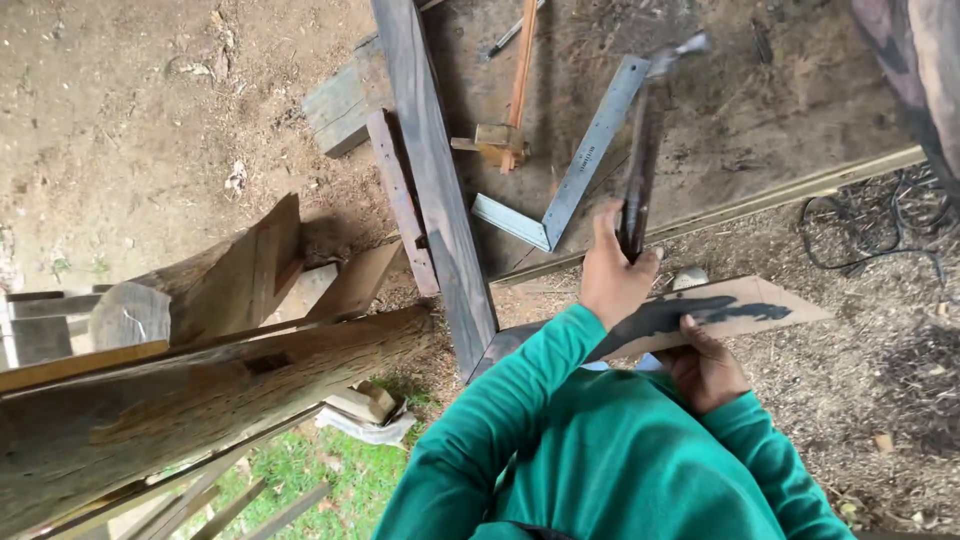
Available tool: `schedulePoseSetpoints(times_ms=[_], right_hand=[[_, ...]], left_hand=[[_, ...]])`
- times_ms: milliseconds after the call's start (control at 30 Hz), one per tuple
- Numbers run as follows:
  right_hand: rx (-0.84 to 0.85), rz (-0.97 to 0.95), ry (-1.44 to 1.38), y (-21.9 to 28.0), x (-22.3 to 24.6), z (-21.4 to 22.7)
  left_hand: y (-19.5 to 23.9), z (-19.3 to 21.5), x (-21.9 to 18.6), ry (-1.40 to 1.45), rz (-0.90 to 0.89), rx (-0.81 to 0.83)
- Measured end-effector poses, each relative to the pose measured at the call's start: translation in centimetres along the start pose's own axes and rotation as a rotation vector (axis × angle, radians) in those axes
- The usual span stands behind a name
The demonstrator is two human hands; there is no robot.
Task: The person assembles a dark wooden frame on a workbench, using a hammer to tap the joints together. They use a try square and a pencil to mark and measure the wood pieces, ensuring the corners are aligned correctly before securing them.
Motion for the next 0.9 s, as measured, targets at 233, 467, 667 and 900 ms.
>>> schedulePoseSetpoints(times_ms=[233, 467, 667, 900], right_hand=[[0.059, 0.015, -0.04, 0.9, 0.1, -0.3], [0.011, -0.049, -0.08, 1.8, -0.2, -1.4], [0.003, 0.069, 0.124, -6.1, -0.1, 10.2], [0.027, 0.09, 0.043, -0.2, 0.0, 0.3]], left_hand=[[1.6, 4.1, -3.0, 1.124, 0.1, 0.756], [3.1, 11.9, -0.4, 0.919, -0.163, 1.022], [-1.0, 17.3, 3.4, -0.21, -0.267, 0.452], [0.1, 25.4, 9.5, -0.449, -0.154, 0.575]])
Point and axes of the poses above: each hand's wrist, its own y-axis away from the middle knuckle, its own z-axis out of the back of the hand, x = y × z, the point moved 2 cm from there along -y, towards the middle knuckle, and after that the axes turned 14 degrees about -y, right-handed, at the moved point
